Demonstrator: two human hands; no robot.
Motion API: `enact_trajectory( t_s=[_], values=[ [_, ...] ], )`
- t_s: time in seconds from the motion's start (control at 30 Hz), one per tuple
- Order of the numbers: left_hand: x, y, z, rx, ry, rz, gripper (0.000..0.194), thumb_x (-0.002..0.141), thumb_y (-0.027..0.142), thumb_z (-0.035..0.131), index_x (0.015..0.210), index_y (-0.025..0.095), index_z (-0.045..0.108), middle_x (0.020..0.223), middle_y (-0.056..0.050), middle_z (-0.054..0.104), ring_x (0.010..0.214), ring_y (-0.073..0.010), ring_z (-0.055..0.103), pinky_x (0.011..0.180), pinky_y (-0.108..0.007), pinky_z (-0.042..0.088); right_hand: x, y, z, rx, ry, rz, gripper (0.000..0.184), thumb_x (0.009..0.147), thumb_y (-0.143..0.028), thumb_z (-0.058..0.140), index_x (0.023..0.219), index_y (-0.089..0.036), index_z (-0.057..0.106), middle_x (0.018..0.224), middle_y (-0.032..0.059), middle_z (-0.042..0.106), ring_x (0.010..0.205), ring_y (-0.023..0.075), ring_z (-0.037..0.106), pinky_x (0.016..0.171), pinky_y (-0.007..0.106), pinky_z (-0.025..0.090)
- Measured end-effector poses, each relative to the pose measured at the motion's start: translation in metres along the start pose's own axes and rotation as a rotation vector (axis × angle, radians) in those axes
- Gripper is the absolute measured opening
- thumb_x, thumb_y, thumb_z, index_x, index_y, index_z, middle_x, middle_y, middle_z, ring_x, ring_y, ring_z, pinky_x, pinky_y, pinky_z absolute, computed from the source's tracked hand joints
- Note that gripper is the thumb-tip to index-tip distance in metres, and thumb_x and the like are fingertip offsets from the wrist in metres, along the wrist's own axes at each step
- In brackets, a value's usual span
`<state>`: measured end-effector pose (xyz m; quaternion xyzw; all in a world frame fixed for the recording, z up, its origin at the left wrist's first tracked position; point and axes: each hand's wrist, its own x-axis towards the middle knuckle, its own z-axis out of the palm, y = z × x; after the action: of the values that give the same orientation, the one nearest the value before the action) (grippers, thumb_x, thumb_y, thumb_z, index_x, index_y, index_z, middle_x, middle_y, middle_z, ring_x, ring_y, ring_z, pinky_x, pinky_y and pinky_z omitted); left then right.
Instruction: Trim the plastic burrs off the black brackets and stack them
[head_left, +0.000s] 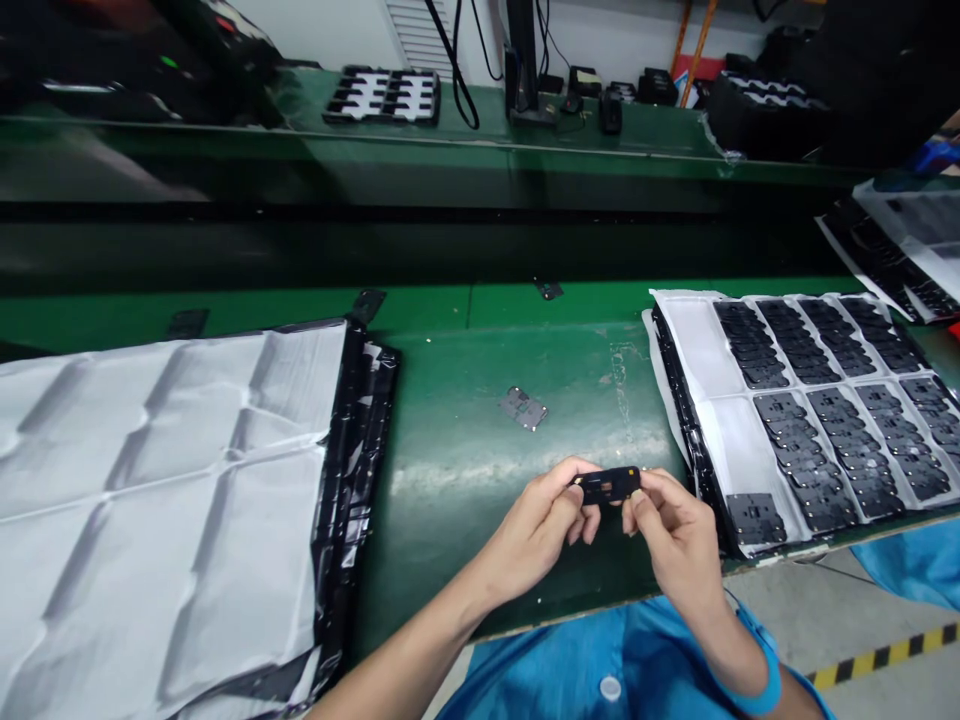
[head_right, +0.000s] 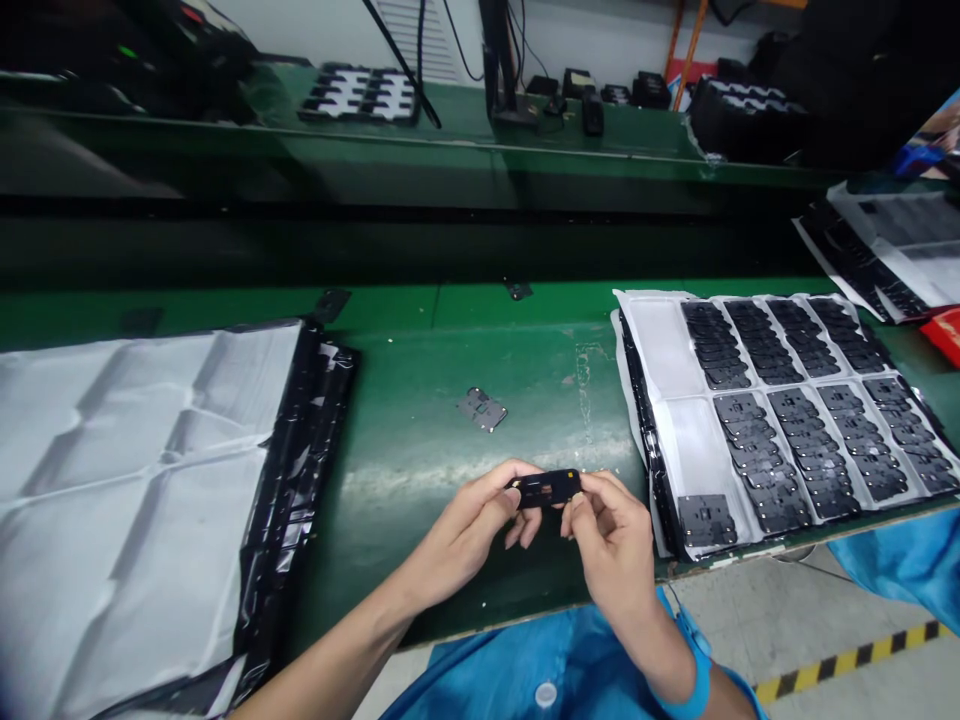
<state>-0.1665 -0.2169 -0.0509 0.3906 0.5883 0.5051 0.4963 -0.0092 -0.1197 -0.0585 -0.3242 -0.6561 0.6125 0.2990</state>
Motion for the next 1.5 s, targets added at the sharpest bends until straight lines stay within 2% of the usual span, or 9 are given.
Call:
enact_trajectory(
  t_s=[0.1, 0.23, 0.37, 0.47, 0.67, 0.9, 1.13, 1.37, 1.5],
  values=[
    [-0.003, -0.004, 0.001, 0.163, 0.135, 0.090, 0.025, 0.109, 0.029, 0.037, 0.114, 0.017, 0.058, 0.075, 0.000, 0.066, 0.064, -0.0145, 0.060, 0.064, -0.027, 0.049, 0.000, 0.000, 0.000, 0.016, 0.010, 0.010, 0.020, 0.102, -0.030, 0.062, 0.095, -0.018, 0.077, 0.073, -0.0007, 0.057, 0.060, 0.0136, 0.061, 0.057, 0.025, 0.049],
    [-0.004, -0.008, 0.001, 0.494, 0.424, 0.373, 0.011, 0.101, 0.017, 0.055, 0.111, 0.019, 0.059, 0.108, -0.009, 0.071, 0.074, -0.0131, 0.065, 0.070, -0.027, 0.056, -0.001, -0.003, 0.002, 0.026, 0.029, 0.005, 0.018, 0.101, -0.029, 0.063, 0.093, -0.018, 0.074, 0.073, -0.0011, 0.058, 0.058, 0.0130, 0.062, 0.056, 0.025, 0.051],
    [-0.001, -0.006, -0.003, 0.762, 0.514, 0.611, 0.018, 0.099, 0.008, 0.058, 0.113, 0.020, 0.061, 0.106, -0.008, 0.075, 0.088, -0.0158, 0.075, 0.075, -0.024, 0.062, -0.002, -0.011, 0.004, 0.031, 0.038, -0.023, 0.016, 0.101, -0.025, 0.062, 0.090, -0.019, 0.072, 0.074, -0.0015, 0.058, 0.057, 0.0124, 0.064, 0.054, 0.024, 0.053],
    [0.000, -0.005, -0.007, 0.889, 0.531, 0.704, 0.019, 0.099, 0.006, 0.059, 0.114, 0.017, 0.063, 0.108, -0.011, 0.079, 0.097, -0.0191, 0.079, 0.084, -0.026, 0.066, -0.004, -0.018, 0.006, 0.024, 0.038, -0.051, 0.015, 0.100, -0.020, 0.062, 0.090, -0.020, 0.073, 0.076, -0.0012, 0.059, 0.059, 0.0125, 0.067, 0.055, 0.023, 0.055],
    [-0.003, -0.003, -0.012, 1.028, 0.532, 0.737, 0.018, 0.100, 0.006, 0.059, 0.115, 0.014, 0.066, 0.115, -0.015, 0.082, 0.096, -0.0202, 0.082, 0.082, -0.026, 0.068, -0.009, -0.024, 0.008, 0.000, 0.002, -0.101, 0.025, 0.103, -0.013, 0.057, 0.110, -0.025, 0.078, 0.084, 0.0002, 0.062, 0.066, 0.0125, 0.071, 0.063, 0.024, 0.060],
    [-0.006, 0.001, -0.014, 1.121, 0.475, 0.722, 0.013, 0.105, 0.008, 0.052, 0.102, 0.016, 0.061, 0.113, -0.015, 0.082, 0.099, -0.0203, 0.083, 0.081, -0.024, 0.069, -0.009, -0.026, 0.013, 0.010, -0.008, -0.098, 0.030, 0.102, -0.011, 0.056, 0.116, -0.027, 0.078, 0.088, 0.0002, 0.062, 0.069, 0.0132, 0.075, 0.066, 0.026, 0.064],
    [-0.004, -0.012, -0.015, 1.183, 0.466, 0.723, 0.015, 0.107, 0.010, 0.049, 0.113, 0.013, 0.062, 0.110, -0.015, 0.079, 0.095, -0.0205, 0.081, 0.080, -0.027, 0.068, -0.007, -0.028, 0.018, 0.040, -0.033, -0.087, 0.032, 0.098, -0.006, 0.057, 0.112, -0.026, 0.077, 0.087, -0.0015, 0.061, 0.068, 0.0125, 0.076, 0.066, 0.025, 0.063],
    [0.009, -0.013, -0.020, 1.153, 0.441, 0.733, 0.013, 0.104, 0.008, 0.049, 0.106, 0.015, 0.060, 0.099, -0.010, 0.076, 0.078, -0.0175, 0.078, 0.063, -0.023, 0.062, -0.006, -0.023, 0.016, 0.066, -0.025, -0.040, 0.026, 0.097, -0.007, 0.058, 0.108, -0.023, 0.076, 0.084, -0.0022, 0.062, 0.066, 0.0135, 0.077, 0.065, 0.026, 0.064],
    [0.011, -0.009, -0.022, 1.041, 0.430, 0.711, 0.014, 0.102, 0.007, 0.049, 0.103, 0.018, 0.057, 0.094, -0.007, 0.073, 0.078, -0.0165, 0.076, 0.065, -0.023, 0.061, -0.004, -0.024, 0.014, 0.042, -0.013, -0.023, 0.024, 0.097, -0.008, 0.059, 0.105, -0.023, 0.076, 0.082, -0.0018, 0.064, 0.067, 0.0141, 0.077, 0.066, 0.026, 0.063]
  ],
)
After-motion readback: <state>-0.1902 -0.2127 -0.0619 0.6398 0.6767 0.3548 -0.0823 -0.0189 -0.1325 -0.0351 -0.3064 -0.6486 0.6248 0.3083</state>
